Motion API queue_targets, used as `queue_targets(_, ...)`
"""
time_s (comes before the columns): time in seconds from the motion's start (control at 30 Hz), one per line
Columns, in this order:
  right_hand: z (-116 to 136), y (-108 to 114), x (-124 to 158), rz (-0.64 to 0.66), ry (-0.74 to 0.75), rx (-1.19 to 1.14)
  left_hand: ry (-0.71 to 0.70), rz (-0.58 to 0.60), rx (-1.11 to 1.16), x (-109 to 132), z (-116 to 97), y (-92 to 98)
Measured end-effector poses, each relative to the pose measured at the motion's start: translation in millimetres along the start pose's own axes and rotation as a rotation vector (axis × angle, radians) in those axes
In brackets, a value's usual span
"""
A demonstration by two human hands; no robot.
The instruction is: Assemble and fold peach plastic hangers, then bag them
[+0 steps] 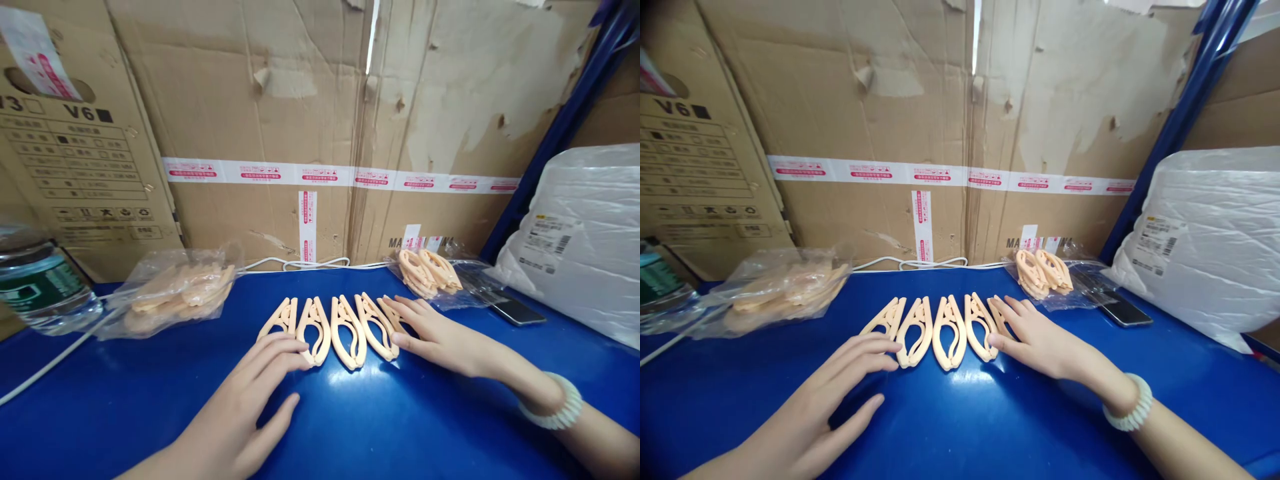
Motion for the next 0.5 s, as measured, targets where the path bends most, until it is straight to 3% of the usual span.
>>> queue_targets(0.2,28,10,19,-0.064,0.062,0.013,0.111,0.07,-0.214,10,7,-8.0)
queue_targets(0.33,46,-5,28,-0.075,0.095,0.039,0.193,0.201,-0.27,13,9,-19.6)
queue_targets(0.5,61,-21,20,-0.051,0.116,0.123,0.221,0.187,-0.342,10,14,-23.6)
Point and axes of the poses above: each hand's wrist, its own x-axis away from the middle knuckle, its own y-axis out of the back of the hand, z = x × y, the point moved 9 cm from there along -x, towards the middle knuckle, and after that the axes turned 14 degrees about x, right-handed, at the moved point
